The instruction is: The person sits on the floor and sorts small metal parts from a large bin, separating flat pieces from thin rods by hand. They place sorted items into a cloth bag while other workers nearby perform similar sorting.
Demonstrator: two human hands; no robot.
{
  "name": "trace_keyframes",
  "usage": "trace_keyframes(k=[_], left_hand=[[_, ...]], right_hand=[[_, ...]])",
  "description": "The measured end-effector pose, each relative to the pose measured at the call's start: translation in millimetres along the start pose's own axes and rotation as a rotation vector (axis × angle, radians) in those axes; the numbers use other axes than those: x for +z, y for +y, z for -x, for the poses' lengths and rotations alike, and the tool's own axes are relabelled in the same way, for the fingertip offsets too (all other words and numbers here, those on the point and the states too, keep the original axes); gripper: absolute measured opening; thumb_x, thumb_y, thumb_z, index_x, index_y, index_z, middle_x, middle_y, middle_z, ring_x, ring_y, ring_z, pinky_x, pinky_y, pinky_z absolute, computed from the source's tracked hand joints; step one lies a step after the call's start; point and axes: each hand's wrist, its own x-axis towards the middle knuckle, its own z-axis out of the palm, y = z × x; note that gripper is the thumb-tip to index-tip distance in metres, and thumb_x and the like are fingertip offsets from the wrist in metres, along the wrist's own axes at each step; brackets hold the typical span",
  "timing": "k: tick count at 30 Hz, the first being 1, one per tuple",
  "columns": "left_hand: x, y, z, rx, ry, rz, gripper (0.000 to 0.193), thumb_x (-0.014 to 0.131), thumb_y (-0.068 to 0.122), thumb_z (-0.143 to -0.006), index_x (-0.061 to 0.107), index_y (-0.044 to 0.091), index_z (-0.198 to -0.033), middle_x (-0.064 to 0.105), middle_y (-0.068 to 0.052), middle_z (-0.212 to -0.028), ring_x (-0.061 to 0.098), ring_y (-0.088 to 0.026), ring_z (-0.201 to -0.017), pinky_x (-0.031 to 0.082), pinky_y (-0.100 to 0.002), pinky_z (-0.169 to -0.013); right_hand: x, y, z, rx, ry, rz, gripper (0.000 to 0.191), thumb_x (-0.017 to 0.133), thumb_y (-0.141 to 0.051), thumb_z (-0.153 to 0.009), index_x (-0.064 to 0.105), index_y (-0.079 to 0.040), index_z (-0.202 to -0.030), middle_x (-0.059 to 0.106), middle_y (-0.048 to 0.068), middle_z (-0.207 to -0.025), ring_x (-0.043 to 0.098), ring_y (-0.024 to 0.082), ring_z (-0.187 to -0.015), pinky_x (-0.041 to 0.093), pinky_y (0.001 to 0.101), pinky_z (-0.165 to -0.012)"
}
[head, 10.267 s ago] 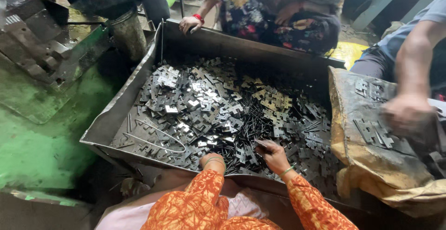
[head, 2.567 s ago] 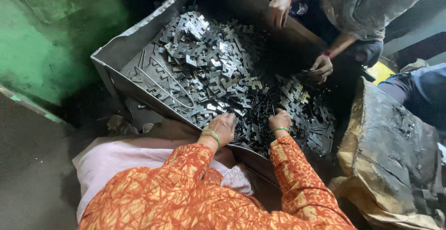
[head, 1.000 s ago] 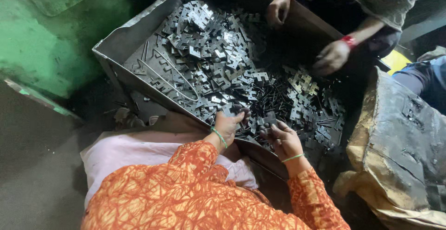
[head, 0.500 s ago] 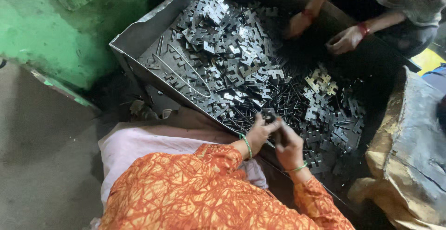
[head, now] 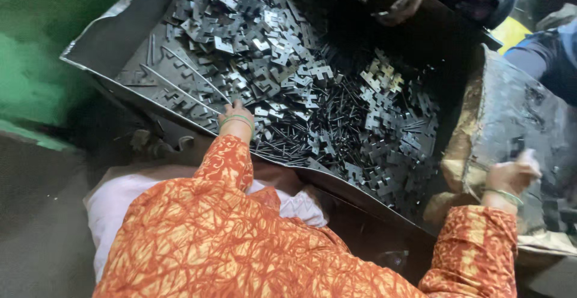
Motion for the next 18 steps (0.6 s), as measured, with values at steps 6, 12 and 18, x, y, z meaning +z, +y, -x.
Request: trace_keyframes(k=[6, 12, 18], left_hand=[[6.4, -0.3, -3.3, 0.005, -0.086, -0.06, 0.038, 0.062, 0.022, -0.097, 0.067, 0.011, -0.133, 0.04, -0.011, -0.155, 0.048, -0.036, -0.135, 0.05, -0.05, -0.1], [0.2, -1.6, -0.8, -0.052, -0.143, -0.044, 0.037, 0.061, 0.022, -0.098, 0.067, 0.018, -0.135, 0.035, -0.006, -0.159, 0.046, -0.037, -0.138, 0.047, -0.049, -0.104], [1.9, -2.4, -5.3, -0.044, -0.114, -0.036, 0.04, 0.062, 0.02, -0.097, 0.065, 0.014, -0.136, 0.035, -0.009, -0.159, 0.044, -0.037, -0.139, 0.047, -0.052, -0.103]], right_hand=[[-6.1, -51.1, 28.8, -0.346, 0.101, 0.055, 0.028, 0.066, -0.006, -0.096, 0.068, 0.003, -0.122, 0.068, 0.024, -0.12, 0.067, 0.036, -0.107, 0.056, 0.043, -0.096], [52.6, -223.3, 108.3, -0.849, -0.663, -0.428, 0.061, 0.085, -0.011, -0.066, 0.072, -0.009, -0.125, 0.06, 0.03, -0.128, 0.058, 0.044, -0.115, 0.05, 0.0459, -0.097], [77.0, -241.1, 131.8, -0.866, -0.599, -0.51, 0.026, 0.077, -0.014, -0.075, 0.077, -0.01, -0.101, 0.07, 0.022, -0.108, 0.068, 0.038, -0.098, 0.057, 0.0439, -0.086]])
